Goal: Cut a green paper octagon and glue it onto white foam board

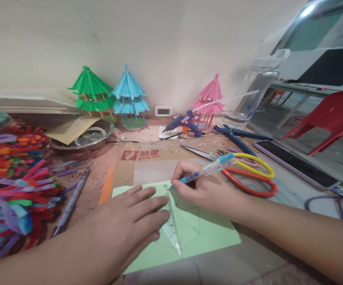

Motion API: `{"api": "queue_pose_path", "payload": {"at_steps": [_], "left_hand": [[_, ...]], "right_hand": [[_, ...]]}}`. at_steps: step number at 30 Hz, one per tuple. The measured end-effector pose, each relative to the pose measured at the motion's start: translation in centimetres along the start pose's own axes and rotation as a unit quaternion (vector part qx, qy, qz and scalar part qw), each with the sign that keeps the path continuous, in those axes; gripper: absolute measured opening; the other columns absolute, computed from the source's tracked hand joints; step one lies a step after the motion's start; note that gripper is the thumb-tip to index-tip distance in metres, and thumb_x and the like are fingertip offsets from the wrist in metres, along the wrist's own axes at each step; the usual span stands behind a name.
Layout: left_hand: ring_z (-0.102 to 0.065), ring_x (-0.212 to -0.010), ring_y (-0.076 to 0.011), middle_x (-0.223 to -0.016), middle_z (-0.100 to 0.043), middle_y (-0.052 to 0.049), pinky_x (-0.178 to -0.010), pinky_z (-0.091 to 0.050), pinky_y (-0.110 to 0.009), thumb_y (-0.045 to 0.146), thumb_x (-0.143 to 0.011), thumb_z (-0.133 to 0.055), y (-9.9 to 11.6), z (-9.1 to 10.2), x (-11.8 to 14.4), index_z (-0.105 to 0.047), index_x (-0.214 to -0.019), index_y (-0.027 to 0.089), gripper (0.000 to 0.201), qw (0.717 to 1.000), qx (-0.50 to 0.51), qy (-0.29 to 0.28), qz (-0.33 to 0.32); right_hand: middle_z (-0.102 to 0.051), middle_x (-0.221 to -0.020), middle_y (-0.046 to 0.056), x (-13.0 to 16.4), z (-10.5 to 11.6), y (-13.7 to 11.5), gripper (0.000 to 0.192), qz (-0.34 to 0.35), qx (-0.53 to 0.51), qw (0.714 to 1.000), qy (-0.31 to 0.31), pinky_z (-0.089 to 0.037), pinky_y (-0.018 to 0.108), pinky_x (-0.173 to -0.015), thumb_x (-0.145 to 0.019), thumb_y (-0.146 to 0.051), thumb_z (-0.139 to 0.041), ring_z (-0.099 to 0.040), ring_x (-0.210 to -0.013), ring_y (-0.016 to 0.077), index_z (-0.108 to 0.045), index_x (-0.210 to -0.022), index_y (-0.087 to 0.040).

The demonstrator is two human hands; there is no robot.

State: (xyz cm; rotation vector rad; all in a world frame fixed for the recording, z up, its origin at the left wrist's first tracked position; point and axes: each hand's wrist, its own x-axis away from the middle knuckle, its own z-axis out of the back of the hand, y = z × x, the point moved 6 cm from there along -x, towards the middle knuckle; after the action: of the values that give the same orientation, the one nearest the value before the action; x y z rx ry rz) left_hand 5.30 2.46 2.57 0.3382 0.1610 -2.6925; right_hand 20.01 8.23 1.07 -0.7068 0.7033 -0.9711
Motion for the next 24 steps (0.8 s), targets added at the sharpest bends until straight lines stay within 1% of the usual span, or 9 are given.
{"api": "queue_pose_path", "payload": {"at_steps": [4,10,14,16,19,21,22,23,24], "left_hand": [[-0.066,-0.117,-0.0241,-0.126,-0.071,-0.004,-0.100,-0.056,-0.041,0.020,-0.103,-0.037,0.0,-0.2,0.0,-0.070,-0.118,0.021,0.036,1.000,-0.009,-0.015,-0.009],[-0.067,-0.116,-0.0257,-0.125,-0.071,-0.005,-0.098,-0.058,-0.044,0.020,-0.104,-0.034,0.2,-0.3,-0.1,-0.070,-0.117,0.020,0.039,1.000,-0.010,-0.011,-0.012],[-0.065,-0.119,-0.0254,-0.127,-0.071,-0.004,-0.100,-0.056,-0.043,0.019,-0.102,-0.040,0.0,-0.5,0.1,-0.070,-0.119,0.022,0.035,1.000,-0.006,-0.018,-0.001],[-0.066,-0.117,-0.0243,-0.127,-0.071,-0.003,-0.101,-0.056,-0.041,0.019,-0.101,-0.043,-0.1,-0.3,0.2,-0.070,-0.118,0.023,0.033,1.000,-0.007,-0.014,0.000],[-0.069,-0.112,-0.0223,-0.124,-0.072,-0.002,-0.099,-0.057,-0.038,0.019,-0.099,-0.045,0.0,0.3,0.2,-0.070,-0.116,0.023,0.029,1.000,-0.021,0.005,-0.007],[-0.071,-0.109,-0.0203,-0.122,-0.073,0.000,-0.097,-0.058,-0.034,0.022,-0.099,-0.049,0.1,0.8,0.2,-0.069,-0.114,0.023,0.025,0.999,-0.034,0.023,-0.017],[-0.071,-0.108,-0.0190,-0.121,-0.074,0.001,-0.097,-0.058,-0.031,0.023,-0.098,-0.052,0.1,0.9,0.2,-0.069,-0.114,0.024,0.023,0.999,-0.042,0.022,-0.020],[-0.071,-0.109,-0.0190,-0.122,-0.073,0.001,-0.096,-0.058,-0.029,0.025,-0.097,-0.055,0.0,0.9,0.2,-0.068,-0.115,0.024,0.022,0.998,-0.059,0.025,-0.027],[-0.072,-0.105,-0.0192,-0.118,-0.075,0.002,-0.092,-0.059,-0.028,0.026,-0.097,-0.056,0.1,1.0,0.2,-0.068,-0.112,0.023,0.020,0.995,-0.075,0.037,-0.045]], "right_hand": [[-0.050,-0.062,-0.004,0.0,0.0,0.0,0.008,-0.001,-0.002,1.000,-0.002,-0.037,0.023,-0.053,-0.080,-0.022,-0.051,-0.047,-0.056,0.0122,-0.048,-0.072,-0.022],[-0.050,-0.061,-0.003,0.0,-0.1,0.2,0.008,-0.008,-0.012,1.000,-0.006,-0.036,0.024,-0.053,-0.080,-0.023,-0.051,-0.047,-0.056,0.0126,-0.048,-0.072,-0.022],[-0.048,-0.059,-0.005,-0.1,-0.1,0.2,0.010,-0.017,-0.015,1.000,-0.008,-0.036,0.023,-0.052,-0.080,-0.021,-0.052,-0.045,-0.054,0.0120,-0.048,-0.071,-0.022],[-0.049,-0.060,-0.005,-0.1,-0.1,0.2,0.009,-0.015,-0.009,1.000,-0.004,-0.037,0.023,-0.052,-0.080,-0.020,-0.051,-0.047,-0.055,0.0120,-0.049,-0.071,-0.022],[-0.059,-0.066,-0.002,-0.1,0.0,0.1,0.011,0.011,-0.002,1.000,0.016,-0.043,0.024,-0.057,-0.084,-0.022,-0.049,-0.055,-0.061,0.0138,-0.056,-0.076,-0.021],[-0.068,-0.076,0.002,-0.1,0.3,-0.3,0.016,0.047,-0.003,0.998,0.036,-0.050,0.026,-0.065,-0.086,-0.023,-0.048,-0.064,-0.071,0.0162,-0.063,-0.081,-0.020],[-0.071,-0.080,0.003,0.0,0.5,-0.7,0.019,0.067,0.006,0.997,0.047,-0.052,0.028,-0.072,-0.087,-0.024,-0.048,-0.067,-0.077,0.0175,-0.066,-0.083,-0.020],[-0.073,-0.083,0.004,0.1,0.8,-1.1,0.020,0.083,0.017,0.995,0.056,-0.053,0.029,-0.076,-0.088,-0.025,-0.049,-0.069,-0.081,0.0185,-0.069,-0.086,-0.020],[-0.075,-0.084,0.004,0.3,1.3,-1.8,0.021,0.100,0.029,0.992,0.070,-0.053,0.029,-0.078,-0.089,-0.026,-0.050,-0.070,-0.082,0.0189,-0.070,-0.089,-0.020]]}}
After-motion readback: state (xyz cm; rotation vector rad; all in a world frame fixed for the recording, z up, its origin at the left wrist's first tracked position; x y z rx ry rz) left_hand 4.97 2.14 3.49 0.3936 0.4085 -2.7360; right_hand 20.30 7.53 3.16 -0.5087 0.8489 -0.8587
